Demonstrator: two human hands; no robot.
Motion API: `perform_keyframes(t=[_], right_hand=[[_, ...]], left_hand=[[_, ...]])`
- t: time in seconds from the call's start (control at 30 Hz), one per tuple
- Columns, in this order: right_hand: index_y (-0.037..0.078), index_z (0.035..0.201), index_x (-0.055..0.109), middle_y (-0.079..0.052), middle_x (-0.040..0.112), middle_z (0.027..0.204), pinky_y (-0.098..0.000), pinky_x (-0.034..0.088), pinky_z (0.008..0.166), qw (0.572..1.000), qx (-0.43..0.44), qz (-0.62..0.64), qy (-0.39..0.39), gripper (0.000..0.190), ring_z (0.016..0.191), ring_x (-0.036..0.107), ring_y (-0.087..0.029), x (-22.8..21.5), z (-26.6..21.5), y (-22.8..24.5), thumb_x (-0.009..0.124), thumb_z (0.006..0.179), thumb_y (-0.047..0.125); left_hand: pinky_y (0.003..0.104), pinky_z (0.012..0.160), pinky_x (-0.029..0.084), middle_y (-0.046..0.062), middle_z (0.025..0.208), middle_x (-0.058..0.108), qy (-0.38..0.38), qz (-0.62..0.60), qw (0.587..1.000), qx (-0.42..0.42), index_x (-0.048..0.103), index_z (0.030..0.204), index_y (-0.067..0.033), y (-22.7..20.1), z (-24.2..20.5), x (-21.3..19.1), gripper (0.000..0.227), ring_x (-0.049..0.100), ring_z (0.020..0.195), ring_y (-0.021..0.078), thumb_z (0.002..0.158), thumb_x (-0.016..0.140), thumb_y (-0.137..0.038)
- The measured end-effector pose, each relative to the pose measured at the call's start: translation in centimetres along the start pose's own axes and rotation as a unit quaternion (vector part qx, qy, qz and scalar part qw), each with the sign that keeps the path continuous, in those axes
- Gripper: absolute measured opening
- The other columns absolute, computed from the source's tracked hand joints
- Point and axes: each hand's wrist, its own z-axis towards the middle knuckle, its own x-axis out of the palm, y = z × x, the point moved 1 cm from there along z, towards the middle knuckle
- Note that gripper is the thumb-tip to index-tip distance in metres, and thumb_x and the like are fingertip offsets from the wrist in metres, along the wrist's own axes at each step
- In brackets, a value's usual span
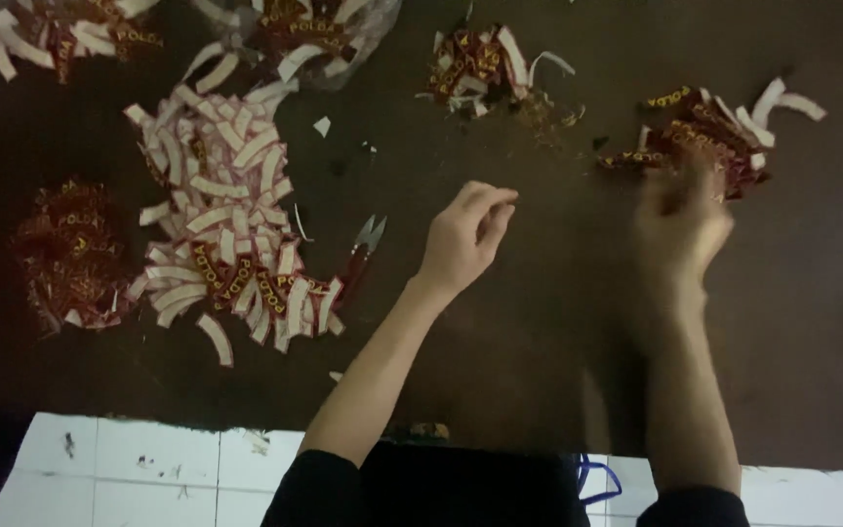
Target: Trimming loose threads from embroidered patches using thread snips at a workbench.
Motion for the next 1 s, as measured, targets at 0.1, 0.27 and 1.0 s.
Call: perform_keyframes(t=[0.1, 0.27, 1.0], right_hand=[[0.008, 0.114, 0.075, -0.015, 0.073, 0.085, -0.0483, 0.058, 0.068, 0.99, -0.092, 0.035, 0.104, 0.029, 0.08, 0.074, -0.038, 3.6, -2.3, 4.6, 0.081, 0.089, 0.02], [0.018, 0.125, 0.074, -0.002, 0.076, 0.09, -0.0387, 0.057, 0.067, 0.978, -0.106, 0.003, 0.182, 0.042, 0.076, 0.076, -0.027, 4.4, -3.1, 5.5, 0.08, 0.086, 0.03], [0.009, 0.121, 0.076, -0.004, 0.071, 0.074, -0.0354, 0.053, 0.06, 0.976, -0.085, 0.076, 0.186, 0.038, 0.068, 0.074, -0.026, 3.6, -2.6, 5.6, 0.086, 0.086, 0.022]], left_hand=[[0.03, 0.057, 0.059, -0.002, 0.1, 0.063, -0.054, 0.077, 0.995, -0.024, 0.066, 0.119, -0.0186, -2.9, 0.1, -2.4, 0.019, 0.068, 0.075, 0.0159, 0.101, 0.068, -0.013], [0.042, 0.077, 0.055, 0.009, 0.101, 0.06, -0.054, 0.341, 0.937, -0.056, 0.068, 0.113, -0.0098, -2.2, 0.3, -14.2, 0.014, 0.064, 0.095, 0.0308, 0.1, 0.071, -0.01], [0.054, 0.071, 0.055, 0.02, 0.087, 0.063, -0.008, 0.472, 0.868, -0.156, 0.07, 0.1, 0.0021, 12.2, -0.3, -26.2, 0.01, 0.069, 0.083, 0.0455, 0.1, 0.067, -0.007]])
